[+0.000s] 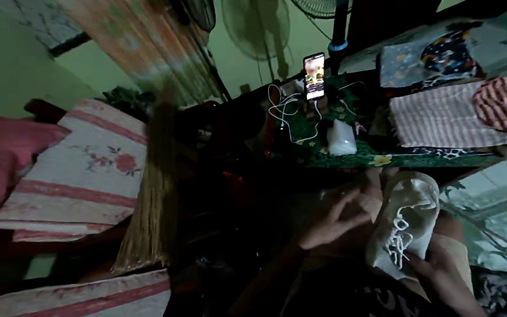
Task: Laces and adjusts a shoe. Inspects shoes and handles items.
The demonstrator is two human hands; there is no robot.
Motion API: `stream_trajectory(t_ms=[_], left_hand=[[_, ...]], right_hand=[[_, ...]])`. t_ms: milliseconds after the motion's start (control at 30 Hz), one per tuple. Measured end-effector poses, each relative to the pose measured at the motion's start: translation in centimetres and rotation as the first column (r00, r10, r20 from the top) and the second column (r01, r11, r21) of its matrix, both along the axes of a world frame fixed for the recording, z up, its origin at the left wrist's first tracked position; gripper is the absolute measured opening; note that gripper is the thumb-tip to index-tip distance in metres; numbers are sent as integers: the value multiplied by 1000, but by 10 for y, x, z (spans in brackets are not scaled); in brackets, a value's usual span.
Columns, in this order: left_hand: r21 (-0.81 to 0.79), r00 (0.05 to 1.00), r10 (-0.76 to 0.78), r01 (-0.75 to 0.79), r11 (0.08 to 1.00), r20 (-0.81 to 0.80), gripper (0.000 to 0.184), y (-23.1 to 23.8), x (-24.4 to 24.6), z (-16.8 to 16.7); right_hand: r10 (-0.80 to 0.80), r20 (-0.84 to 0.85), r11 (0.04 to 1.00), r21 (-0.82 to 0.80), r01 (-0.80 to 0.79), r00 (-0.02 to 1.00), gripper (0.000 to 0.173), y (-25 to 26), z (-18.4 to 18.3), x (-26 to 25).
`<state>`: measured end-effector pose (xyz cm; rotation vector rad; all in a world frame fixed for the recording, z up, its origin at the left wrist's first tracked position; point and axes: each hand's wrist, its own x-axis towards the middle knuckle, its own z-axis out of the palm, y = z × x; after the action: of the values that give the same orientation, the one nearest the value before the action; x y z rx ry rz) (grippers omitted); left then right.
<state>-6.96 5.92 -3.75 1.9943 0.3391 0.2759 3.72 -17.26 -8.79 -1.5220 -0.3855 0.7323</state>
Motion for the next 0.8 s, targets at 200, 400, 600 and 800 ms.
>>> stream_trajectory(t_ms=[200, 400, 600, 800], left_hand=[[437, 788, 584, -463, 771, -197, 73, 137, -41, -38], [607, 291, 808, -544, 580, -512, 93, 233, -97, -104], [643, 149, 841, -580, 500, -520, 88, 255, -102, -139], [343, 104, 923, -908, 240, -371, 54, 255, -108, -152]], right_hand=[[-152, -199, 988, -62, 142, 968, 51, 6, 17, -8], [-259, -216, 965, -28, 260, 941, 50, -1, 9, -4], [-346, -170, 938, -29, 347, 923, 51, -14, 5, 1], [-394, -171, 918, -26, 396, 903, 54, -26, -4, 5]])
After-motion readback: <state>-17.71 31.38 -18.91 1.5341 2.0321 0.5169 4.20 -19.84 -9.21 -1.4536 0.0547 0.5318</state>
